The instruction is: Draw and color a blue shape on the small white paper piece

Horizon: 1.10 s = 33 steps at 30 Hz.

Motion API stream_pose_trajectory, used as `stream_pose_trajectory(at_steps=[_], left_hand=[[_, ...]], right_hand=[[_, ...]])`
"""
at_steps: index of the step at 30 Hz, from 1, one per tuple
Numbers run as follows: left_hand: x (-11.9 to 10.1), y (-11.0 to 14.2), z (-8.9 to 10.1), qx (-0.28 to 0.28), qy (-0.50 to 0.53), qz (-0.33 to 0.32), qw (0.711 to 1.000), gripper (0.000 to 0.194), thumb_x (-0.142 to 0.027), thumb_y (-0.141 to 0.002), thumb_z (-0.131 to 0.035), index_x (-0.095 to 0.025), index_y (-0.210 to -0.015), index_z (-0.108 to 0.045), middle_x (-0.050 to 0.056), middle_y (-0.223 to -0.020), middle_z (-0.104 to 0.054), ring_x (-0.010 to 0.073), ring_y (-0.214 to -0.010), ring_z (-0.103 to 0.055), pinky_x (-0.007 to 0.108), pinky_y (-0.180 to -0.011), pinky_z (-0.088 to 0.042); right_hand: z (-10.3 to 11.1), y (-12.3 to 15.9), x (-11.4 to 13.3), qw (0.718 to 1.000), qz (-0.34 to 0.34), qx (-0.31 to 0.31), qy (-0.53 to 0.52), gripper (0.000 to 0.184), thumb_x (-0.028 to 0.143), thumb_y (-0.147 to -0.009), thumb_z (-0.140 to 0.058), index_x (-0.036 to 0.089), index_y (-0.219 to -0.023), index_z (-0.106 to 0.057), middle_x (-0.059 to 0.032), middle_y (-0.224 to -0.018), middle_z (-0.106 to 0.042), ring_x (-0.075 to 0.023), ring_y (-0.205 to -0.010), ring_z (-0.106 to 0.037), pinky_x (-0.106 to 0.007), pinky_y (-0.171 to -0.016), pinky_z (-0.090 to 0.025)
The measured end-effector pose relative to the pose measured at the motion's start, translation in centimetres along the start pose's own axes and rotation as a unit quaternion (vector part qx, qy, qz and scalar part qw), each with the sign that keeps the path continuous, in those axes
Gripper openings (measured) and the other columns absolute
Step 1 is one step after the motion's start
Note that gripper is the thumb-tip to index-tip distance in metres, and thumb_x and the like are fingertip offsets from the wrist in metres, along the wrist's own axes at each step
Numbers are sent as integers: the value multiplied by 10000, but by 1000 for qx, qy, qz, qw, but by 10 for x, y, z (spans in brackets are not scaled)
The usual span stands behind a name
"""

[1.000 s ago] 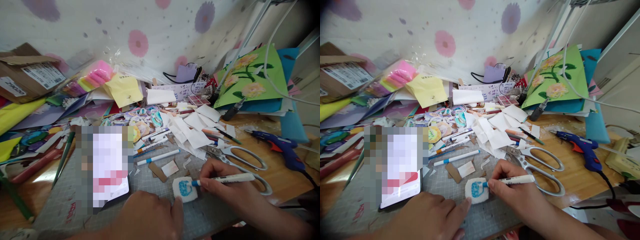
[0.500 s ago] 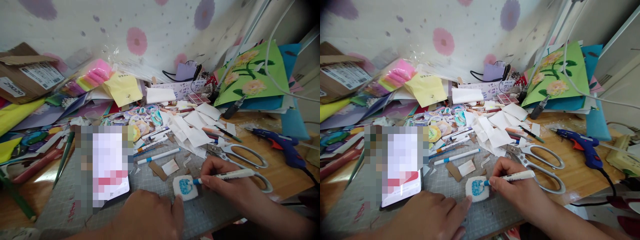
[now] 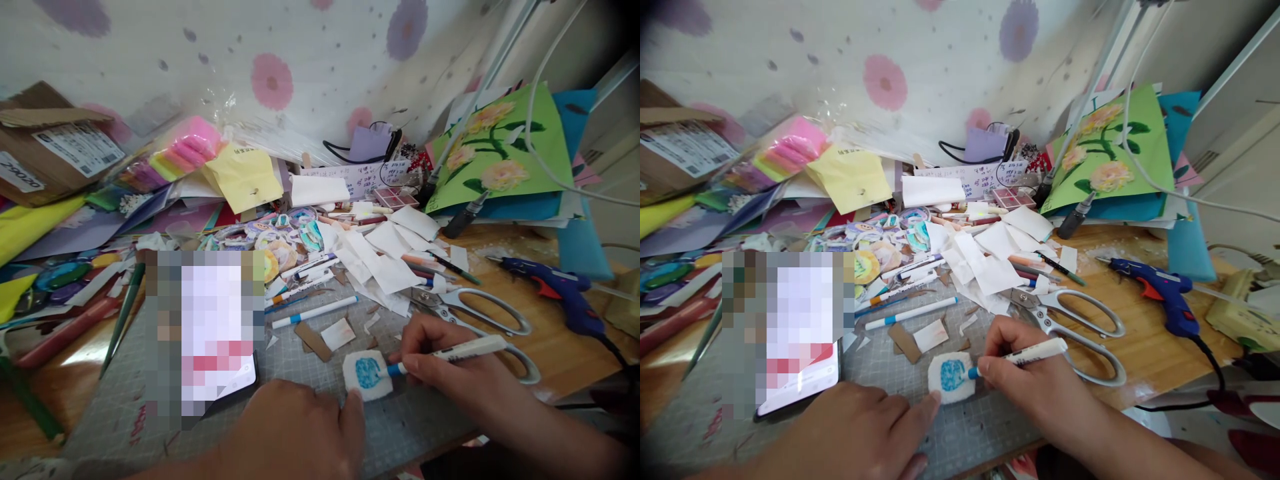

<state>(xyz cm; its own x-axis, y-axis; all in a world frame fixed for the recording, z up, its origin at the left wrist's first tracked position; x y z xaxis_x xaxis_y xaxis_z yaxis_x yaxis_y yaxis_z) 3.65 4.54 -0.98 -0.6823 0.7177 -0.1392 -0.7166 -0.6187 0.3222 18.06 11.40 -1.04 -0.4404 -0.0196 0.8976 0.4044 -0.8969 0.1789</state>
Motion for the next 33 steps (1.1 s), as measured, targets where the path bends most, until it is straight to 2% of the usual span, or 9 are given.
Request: stream_pose_trajectory(at_steps=[5,8,15,23,28,33], left_hand=[[2,1,0,11,-4,9,1000,291,-119,-863,-445,-100,-1139,-535,109,-778,-724,287,-555,-678,408,-411,-545],[1,1,0,5,-9,13,1000,303,-134,-862,-458,-94,-1155,-530,109,-773,-724,281,-549,-676,388,-412,-539],[1,1,-3,6,-4,-3,1000,304,-141,-858,-476,-90,-1152,-536,106,-752,-722,288,-524,-672,377,-385,-524],[2,1,-2,1,-17,7,1000,305,-136,-855,-492,-93,-1156,-527,113,-758,-718,277,-529,-670,331,-393,-500],[3,1,-2,8,-14,4,1000,266,-165,-864,-496,-116,-1123,-540,94,-740,-717,245,-520,-667,286,-408,-488],[2,2,-1,-2,-27,10,1000,266,-151,-853,-501,-117,-1112,-551,89,-726,-717,238,-526,-672,269,-412,-486]], right_hand=[[-1,0,-1,1000,2,-7,1,161,293,-744,-559,201,-615,-531,5,-567,-573,-150,-544,-493,-263,-500,-363],[-3,1,-2,1000,2,11,-5,162,302,-746,-564,200,-622,-539,-3,-581,-593,-159,-564,-516,-266,-512,-377],[-3,3,-3,1000,3,21,-3,156,301,-743,-565,202,-625,-540,8,-588,-564,-154,-567,-493,-262,-508,-364],[2,1,-1,1000,5,-14,1,163,284,-754,-550,205,-613,-524,16,-563,-538,-146,-537,-461,-260,-489,-344],[0,2,-4,1000,3,12,-4,176,304,-775,-538,206,-632,-510,18,-582,-528,-154,-576,-474,-266,-525,-365],[1,1,-1,1000,0,8,5,169,313,-778,-531,203,-650,-517,19,-599,-523,-148,-572,-460,-258,-517,-356]])
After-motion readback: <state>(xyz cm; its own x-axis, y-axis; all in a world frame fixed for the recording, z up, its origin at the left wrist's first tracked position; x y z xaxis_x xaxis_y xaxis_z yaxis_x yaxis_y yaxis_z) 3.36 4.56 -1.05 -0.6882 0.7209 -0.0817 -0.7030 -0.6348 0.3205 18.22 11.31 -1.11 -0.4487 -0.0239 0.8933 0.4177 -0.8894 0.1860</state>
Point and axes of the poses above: each hand's wrist, its own y-axis away from the middle knuckle, its own z-axis out of the back of the hand, x = y × z, the point moved 5 cm from there along -y, towards the middle knuckle
